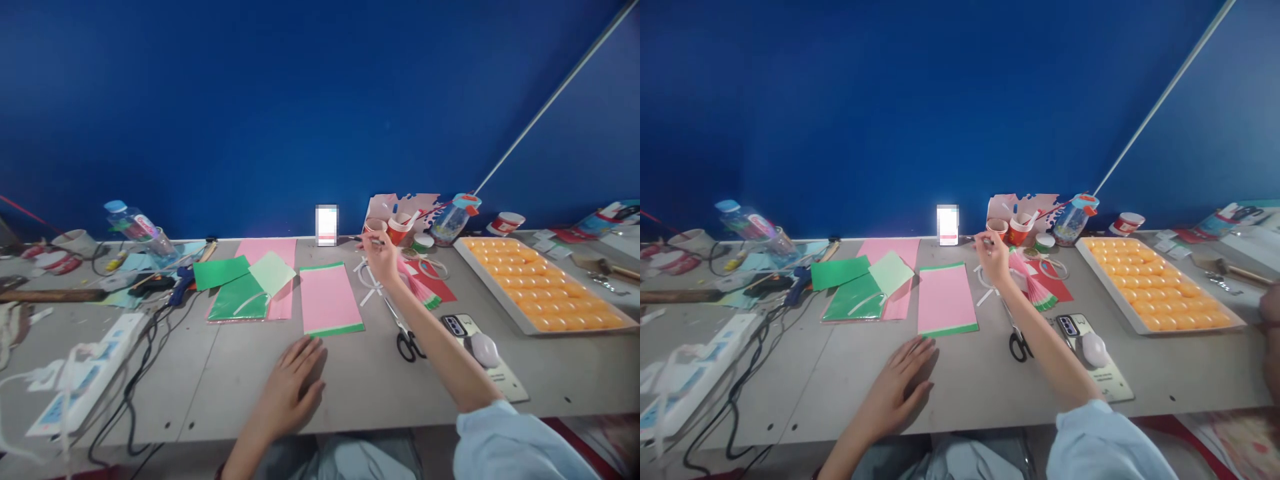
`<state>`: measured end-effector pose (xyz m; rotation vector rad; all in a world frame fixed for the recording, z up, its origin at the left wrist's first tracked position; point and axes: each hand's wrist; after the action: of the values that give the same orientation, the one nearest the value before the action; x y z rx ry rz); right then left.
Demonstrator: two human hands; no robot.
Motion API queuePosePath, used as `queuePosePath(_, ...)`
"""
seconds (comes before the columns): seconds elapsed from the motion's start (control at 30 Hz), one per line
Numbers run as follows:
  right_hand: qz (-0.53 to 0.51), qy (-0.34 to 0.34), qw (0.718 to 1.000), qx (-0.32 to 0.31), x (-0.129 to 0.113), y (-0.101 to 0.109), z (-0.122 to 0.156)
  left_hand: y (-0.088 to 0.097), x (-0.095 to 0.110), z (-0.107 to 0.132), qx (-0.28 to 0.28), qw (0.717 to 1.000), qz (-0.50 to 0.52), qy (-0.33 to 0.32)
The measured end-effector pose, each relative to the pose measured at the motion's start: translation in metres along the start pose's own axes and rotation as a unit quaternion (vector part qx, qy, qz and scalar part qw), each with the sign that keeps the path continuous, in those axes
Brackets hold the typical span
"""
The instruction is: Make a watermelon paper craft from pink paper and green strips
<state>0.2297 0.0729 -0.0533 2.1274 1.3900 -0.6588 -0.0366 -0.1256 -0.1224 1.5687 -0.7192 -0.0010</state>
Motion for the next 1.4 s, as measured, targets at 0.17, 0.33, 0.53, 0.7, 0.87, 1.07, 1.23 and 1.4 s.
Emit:
queuePosePath(0.17,-0.14,-0.08,0.96,-0.228,-0.085,0.017,0.034,0.004,0.002,0.002,0.139,0.989,0.048,0.002)
queuePosePath(0.33,-0.297,-0.191,0.833,-0.427,-0.15,0.026,0.093,0.018,0.013,0.009,0.165,0.985,0.032,-0.031)
queuePosePath(0.53,-0.251,-0.126,0.832,-0.479,-0.159,0.021,0.13,0.023,0.031,0.013,0.118,0.986,-0.032,-0.116)
queuePosePath(0.7,-0.291,-0.015,0.804,-0.519,-0.162,0.041,0.123,0.025,0.02,0.024,0.116,0.979,-0.061,-0.156)
queuePosePath(0.87,-0.151,-0.142,0.918,-0.339,-0.146,0.109,0.098,0.058,-0.03,0.046,0.057,0.998,-0.036,-0.015)
queuePosePath(1.07,-0.101,-0.292,0.933,-0.184,-0.103,0.078,0.12,0.045,-0.027,0.014,0.022,0.995,-0.045,-0.088)
queuePosePath(1.23,-0.155,-0.293,0.916,-0.225,-0.075,0.026,0.13,-0.005,-0.008,-0.023,0.025,0.992,-0.103,-0.064)
queuePosePath(1.4,-0.101,-0.246,0.937,-0.226,-0.042,0.015,0.12,-0.017,-0.006,-0.046,0.031,0.991,-0.109,-0.067)
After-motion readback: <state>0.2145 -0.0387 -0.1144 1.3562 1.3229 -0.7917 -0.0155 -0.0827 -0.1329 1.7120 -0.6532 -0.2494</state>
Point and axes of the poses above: each hand's wrist, its own z-axis away from the middle knuckle, its own y-axis out of the back of the hand, x = y × z, and after that the axes turned 13 degrees about y, right-handed
